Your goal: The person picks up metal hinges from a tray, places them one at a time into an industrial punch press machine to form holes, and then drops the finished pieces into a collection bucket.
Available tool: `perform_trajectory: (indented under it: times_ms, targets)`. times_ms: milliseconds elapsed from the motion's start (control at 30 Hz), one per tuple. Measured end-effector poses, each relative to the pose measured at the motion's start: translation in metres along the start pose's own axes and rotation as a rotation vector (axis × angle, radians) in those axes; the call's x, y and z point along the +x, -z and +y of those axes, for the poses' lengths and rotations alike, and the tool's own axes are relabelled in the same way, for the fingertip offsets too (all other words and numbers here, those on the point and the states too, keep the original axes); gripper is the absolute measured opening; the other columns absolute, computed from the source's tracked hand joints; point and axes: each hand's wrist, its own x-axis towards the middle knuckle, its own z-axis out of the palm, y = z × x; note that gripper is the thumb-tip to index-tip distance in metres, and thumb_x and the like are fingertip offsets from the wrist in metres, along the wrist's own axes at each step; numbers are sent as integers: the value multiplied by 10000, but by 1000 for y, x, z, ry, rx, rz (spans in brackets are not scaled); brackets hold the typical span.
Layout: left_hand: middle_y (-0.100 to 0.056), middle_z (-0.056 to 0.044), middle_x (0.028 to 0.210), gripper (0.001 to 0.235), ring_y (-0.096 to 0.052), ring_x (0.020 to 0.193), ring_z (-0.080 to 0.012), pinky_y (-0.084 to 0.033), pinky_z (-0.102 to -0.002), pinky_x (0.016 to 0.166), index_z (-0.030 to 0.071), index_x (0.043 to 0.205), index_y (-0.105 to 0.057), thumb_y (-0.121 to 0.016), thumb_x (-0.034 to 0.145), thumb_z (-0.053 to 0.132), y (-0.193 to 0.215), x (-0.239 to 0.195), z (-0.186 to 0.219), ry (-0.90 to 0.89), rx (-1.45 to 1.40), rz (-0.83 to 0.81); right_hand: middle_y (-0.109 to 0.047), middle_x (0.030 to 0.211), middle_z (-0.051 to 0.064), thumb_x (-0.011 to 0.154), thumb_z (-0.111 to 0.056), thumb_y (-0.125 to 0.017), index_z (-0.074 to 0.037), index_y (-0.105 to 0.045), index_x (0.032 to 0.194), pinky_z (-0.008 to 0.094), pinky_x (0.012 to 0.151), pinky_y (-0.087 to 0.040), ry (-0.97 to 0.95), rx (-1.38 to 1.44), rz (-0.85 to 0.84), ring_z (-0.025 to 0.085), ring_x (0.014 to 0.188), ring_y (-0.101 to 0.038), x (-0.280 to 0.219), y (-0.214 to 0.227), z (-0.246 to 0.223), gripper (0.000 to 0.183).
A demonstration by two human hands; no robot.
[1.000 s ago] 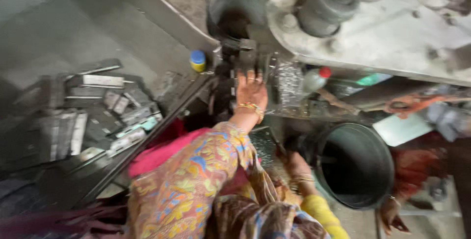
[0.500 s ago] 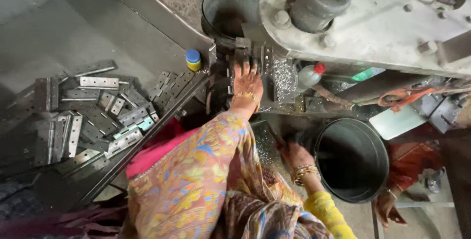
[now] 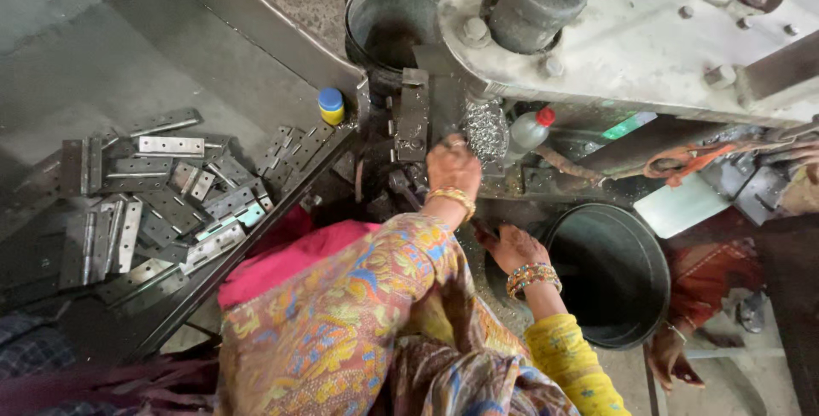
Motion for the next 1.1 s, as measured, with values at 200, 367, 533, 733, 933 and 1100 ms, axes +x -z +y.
perform_trajectory:
  times_ms: [200,367,533,733,933,1100]
  targets:
    - [-643,-34,1326,384,-488,1160,-183,-370,-402,914,65,1143,-740,-561,825,187,13,-33,-65,-482,604,99,-725,1168,195,929,-547,-544,-131,-703,1164,493,987,-523,4,-15,-62,380,1138,-677,-1,16,-12,504]
    - [-674,-29,1259,287,-453,1290,-220,-332,-402,993,108,1067,-797,-558,959,224,0,2,-44,-446,759,-111,-739,1114,195,926,-495,-595,-130,-724,1117,495,936,-543,83,-99,47,386,1071,-697,33,5,13,431]
    - [-718,-12,1150,305,-477,1211,-225,-349,-412,950,113,1031,-802,-582,860,237,3,2,-40,-450,757,36,-748,1012,208,887,-388,-674,-165,-734,1094,492,857,-555,71,344,86,392,962,-711,27,-120,51,311]
    - [-730,-35,1147,265,-494,1218,-227,-368,-437,955,123,974,-809,-586,885,234,7,9,-60,-526,631,135,-732,1007,234,910,-497,-631,-123,-742,1044,513,831,-547,97,90,52,419,970,-699,39,-92,52,412]
    - [-738,-24,1081,250,-523,1191,-232,-371,-440,898,117,942,-813,-588,884,210,-5,27,-59,-495,628,135,-719,969,288,960,-601,-571,-54,-743,982,524,844,-545,-57,218,-129,452,963,-689,35,-94,41,574]
    - [-754,-13,1050,237,-526,1211,-223,-368,-428,945,122,864,-819,-597,837,202,10,12,-62,-568,569,146,-725,1042,246,928,-485,-571,-97,-714,1086,521,848,-545,208,-16,84,424,1014,-690,48,-117,54,443]
